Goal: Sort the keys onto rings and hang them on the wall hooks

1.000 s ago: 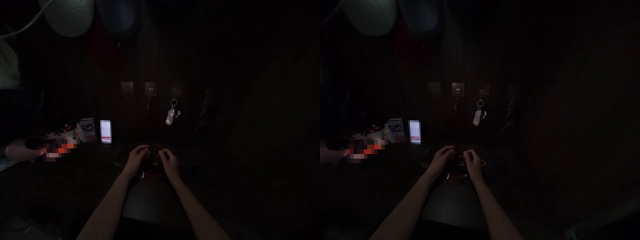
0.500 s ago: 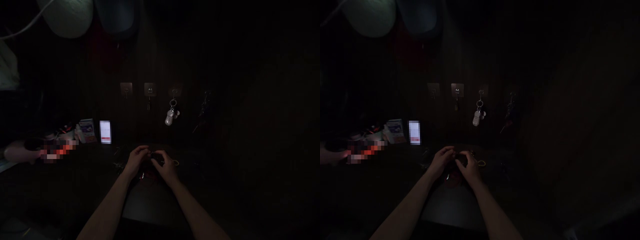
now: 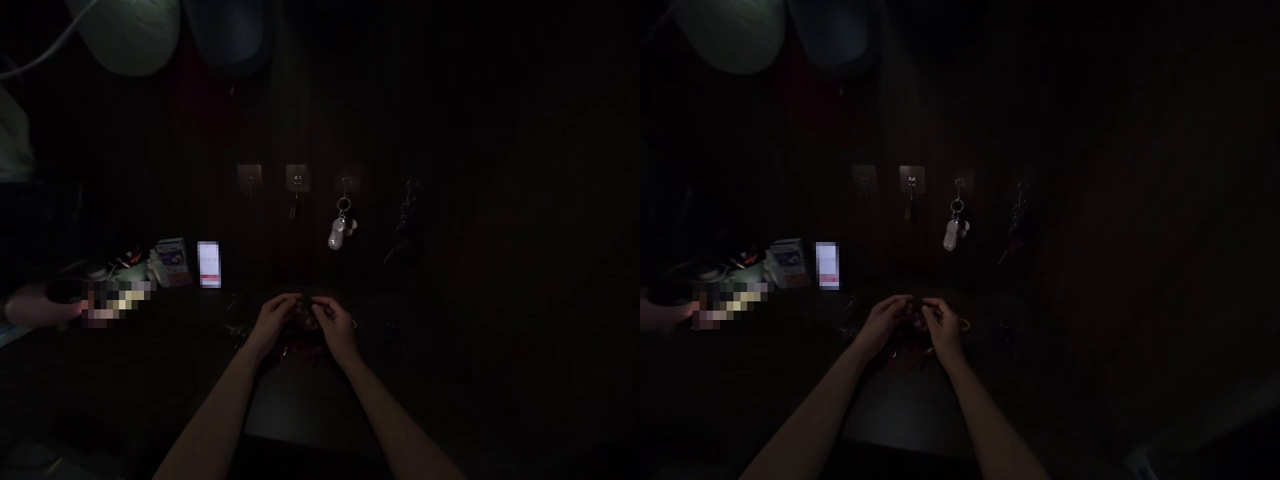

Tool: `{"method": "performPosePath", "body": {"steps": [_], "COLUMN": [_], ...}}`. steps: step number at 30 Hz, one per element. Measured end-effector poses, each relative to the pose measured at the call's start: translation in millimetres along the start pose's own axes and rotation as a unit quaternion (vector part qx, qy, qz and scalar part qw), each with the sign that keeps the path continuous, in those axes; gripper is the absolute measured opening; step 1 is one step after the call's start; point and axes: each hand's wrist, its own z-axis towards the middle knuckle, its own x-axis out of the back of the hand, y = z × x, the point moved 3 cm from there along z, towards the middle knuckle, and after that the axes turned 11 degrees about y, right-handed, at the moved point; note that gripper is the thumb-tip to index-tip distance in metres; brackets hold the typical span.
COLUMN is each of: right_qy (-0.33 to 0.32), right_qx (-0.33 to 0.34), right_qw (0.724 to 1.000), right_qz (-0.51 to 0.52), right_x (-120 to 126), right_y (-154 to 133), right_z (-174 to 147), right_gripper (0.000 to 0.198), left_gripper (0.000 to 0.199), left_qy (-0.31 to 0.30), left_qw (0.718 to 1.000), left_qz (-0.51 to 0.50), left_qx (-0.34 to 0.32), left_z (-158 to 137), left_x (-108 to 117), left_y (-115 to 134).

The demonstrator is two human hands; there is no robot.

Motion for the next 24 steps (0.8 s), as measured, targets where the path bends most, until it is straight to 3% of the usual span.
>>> {"method": "performPosePath", "body": {"steps": [7,16,20,24], "right_qy": [0.009,0.005,0.001,-0.011], "right_qx": [0.006,-0.006,0.006,-0.008], "right_qw": [1.0,1.0,1.0,1.0], "right_qz": [-0.002,0.012,0.021,0.026], "right_x": [0.1,-0.7,-1.4,-2.8], "right_y": [-6.5,-4.6,-2.7,2.4], "right_z": [-1.7,-2.8,-0.9,0.9], "right_gripper": [0.03,0.027,0.024,0.025], "left_gripper": [0.03,0.027,0.025,0.025], "left_qy": [0.013,0.064,0.089,0.072], "left_qw": [0.993,0.989,0.977,0.966], "left_qz": [0.102,0.107,0.133,0.172], "left_qx": [-0.066,-0.08,-0.139,-0.179], "left_z": [-1.5,-3.9,-3.3,1.9], "left_x": [-0.7,-0.5,-2.8,-11.6], "left_y": [3.8,10.2,22.7,40.4]}}
